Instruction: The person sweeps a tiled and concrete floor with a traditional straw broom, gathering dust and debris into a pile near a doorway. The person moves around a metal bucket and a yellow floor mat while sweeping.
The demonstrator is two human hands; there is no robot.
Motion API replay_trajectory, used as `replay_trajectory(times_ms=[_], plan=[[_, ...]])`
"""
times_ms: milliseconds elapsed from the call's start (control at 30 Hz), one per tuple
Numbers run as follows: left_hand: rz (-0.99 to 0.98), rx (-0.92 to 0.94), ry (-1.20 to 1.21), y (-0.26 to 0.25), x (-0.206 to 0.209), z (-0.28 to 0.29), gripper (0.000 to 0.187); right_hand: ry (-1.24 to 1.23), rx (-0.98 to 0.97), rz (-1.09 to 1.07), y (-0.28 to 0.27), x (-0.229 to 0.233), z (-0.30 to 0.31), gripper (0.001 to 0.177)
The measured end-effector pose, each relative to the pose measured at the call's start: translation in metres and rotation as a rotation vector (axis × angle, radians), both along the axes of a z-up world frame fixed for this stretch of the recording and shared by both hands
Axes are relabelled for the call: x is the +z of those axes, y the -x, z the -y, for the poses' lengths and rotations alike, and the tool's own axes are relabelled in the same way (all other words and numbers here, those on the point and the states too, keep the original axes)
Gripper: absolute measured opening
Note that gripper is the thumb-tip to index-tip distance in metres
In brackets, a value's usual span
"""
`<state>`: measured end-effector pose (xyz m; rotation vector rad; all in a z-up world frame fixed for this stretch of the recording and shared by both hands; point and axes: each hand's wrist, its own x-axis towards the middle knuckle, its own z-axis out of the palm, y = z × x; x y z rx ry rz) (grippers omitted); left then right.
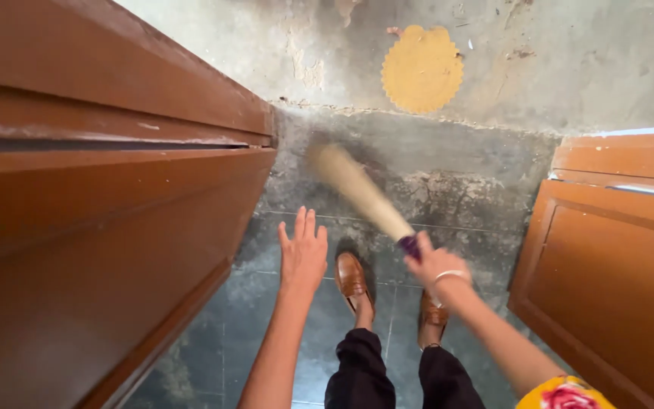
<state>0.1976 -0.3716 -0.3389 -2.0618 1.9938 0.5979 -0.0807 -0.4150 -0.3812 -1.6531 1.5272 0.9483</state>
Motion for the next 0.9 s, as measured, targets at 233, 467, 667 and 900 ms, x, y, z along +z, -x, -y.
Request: replay_trajectory(times_ms=[233,467,667,900], plan=[[-0.012,-0.036,0.015,-0.023,-0.015,0.018,0.033,0.05,0.129,-0.032,-0.034,-0.072,0.013,0.061],[-0.009,-0.029,0.048,-0.044,-0.03,0.018,0.032,0.299,-0.158,-0.063,-0.028,-0.038,0.064,0.072],[-0.03,-0.005,0.0,-0.048,-0.025,0.021,0.031,-0.033,0.083,0.012,-0.068,-0.033,-0.002,0.073],[0.019,-0.042,0.008,-0.061,-0.039,0.028,0.037,0.255,0.103,-0.007,-0.081,-0.094,0.078,0.065]])
